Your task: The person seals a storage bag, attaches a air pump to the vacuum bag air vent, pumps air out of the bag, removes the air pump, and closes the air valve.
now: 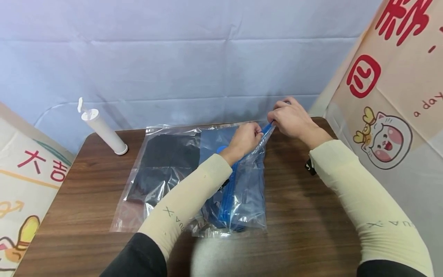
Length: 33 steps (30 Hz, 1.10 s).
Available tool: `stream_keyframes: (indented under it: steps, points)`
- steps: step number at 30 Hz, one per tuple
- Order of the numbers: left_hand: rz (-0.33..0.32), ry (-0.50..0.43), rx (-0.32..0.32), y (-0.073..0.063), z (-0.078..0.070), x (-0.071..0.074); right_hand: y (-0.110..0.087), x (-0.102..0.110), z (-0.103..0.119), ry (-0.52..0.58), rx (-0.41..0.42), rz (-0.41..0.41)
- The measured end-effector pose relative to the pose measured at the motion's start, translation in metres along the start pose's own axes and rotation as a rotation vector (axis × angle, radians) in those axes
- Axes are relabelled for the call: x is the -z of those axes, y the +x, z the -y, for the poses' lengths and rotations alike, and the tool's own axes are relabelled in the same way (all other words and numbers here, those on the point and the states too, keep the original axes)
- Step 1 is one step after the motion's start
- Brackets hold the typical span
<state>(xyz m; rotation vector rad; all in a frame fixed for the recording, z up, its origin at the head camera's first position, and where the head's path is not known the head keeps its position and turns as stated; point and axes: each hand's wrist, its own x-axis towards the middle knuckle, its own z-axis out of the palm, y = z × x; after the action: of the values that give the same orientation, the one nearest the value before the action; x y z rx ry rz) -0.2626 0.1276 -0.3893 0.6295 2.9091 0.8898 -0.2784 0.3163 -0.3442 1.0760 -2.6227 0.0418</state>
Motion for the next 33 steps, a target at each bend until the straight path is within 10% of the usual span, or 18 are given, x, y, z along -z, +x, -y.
stream_keyframes:
  steps: [20,33]
  points:
    - [-0.025,0.039,-0.025,0.002,0.001,0.002,-0.003,-0.012,0.001,0.1,-0.02,-0.096]
    - [0.024,-0.005,-0.042,0.003,0.008,0.009,-0.008,-0.016,0.002,0.132,-0.179,-0.112]
